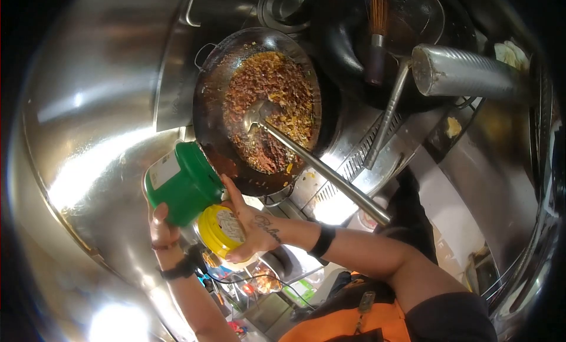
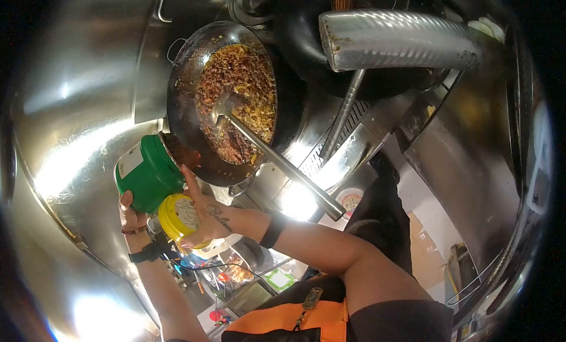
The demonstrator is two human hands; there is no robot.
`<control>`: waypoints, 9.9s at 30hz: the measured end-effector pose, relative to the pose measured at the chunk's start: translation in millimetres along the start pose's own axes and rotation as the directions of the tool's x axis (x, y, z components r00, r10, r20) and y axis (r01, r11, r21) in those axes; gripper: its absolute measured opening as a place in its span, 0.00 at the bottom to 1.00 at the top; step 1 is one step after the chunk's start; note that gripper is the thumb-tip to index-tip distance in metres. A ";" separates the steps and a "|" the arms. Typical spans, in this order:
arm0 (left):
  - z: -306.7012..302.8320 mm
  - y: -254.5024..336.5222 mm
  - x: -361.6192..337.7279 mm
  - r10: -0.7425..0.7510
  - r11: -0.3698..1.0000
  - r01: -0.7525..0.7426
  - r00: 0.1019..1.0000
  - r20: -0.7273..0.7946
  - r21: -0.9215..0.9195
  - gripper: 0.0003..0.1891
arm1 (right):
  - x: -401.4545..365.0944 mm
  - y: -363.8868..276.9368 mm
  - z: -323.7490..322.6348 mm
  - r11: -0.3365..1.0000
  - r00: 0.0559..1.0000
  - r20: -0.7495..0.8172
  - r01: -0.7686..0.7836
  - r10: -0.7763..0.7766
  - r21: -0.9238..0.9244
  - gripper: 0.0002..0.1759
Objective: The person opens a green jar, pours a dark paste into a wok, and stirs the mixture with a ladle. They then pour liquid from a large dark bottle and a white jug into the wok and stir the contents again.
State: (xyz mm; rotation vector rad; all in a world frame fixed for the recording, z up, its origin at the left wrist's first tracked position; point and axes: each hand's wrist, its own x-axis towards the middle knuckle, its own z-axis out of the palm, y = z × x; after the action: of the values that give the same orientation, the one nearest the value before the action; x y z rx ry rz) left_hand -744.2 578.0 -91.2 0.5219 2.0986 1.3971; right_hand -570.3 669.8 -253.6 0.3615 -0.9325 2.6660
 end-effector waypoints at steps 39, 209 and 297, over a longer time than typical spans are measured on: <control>102.2 -160.3 -64.6 0.253 -0.116 -0.136 0.954 -0.162 -0.984 0.54 | 183.7 -149.8 12.3 0.444 0.721 -0.077 -0.504 0.689 -0.741 0.39; 7.2 -391.8 -515.9 -0.558 0.373 0.136 0.823 -0.104 -0.918 0.19 | -122.0 -73.5 55.2 -0.717 0.881 -0.462 -0.258 0.101 -0.648 0.09; 66.6 -392.4 -542.2 -0.758 0.281 -0.020 0.609 -0.235 -0.959 0.16 | -19.4 -96.2 -52.2 0.394 0.608 -0.792 -0.741 0.051 -0.544 0.08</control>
State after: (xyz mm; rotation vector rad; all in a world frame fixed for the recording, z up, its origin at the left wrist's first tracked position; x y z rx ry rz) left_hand -290.5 152.2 -346.5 -1.1466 1.2252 2.2702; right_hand -525.6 771.2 -245.4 -1.1967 -2.0589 1.9115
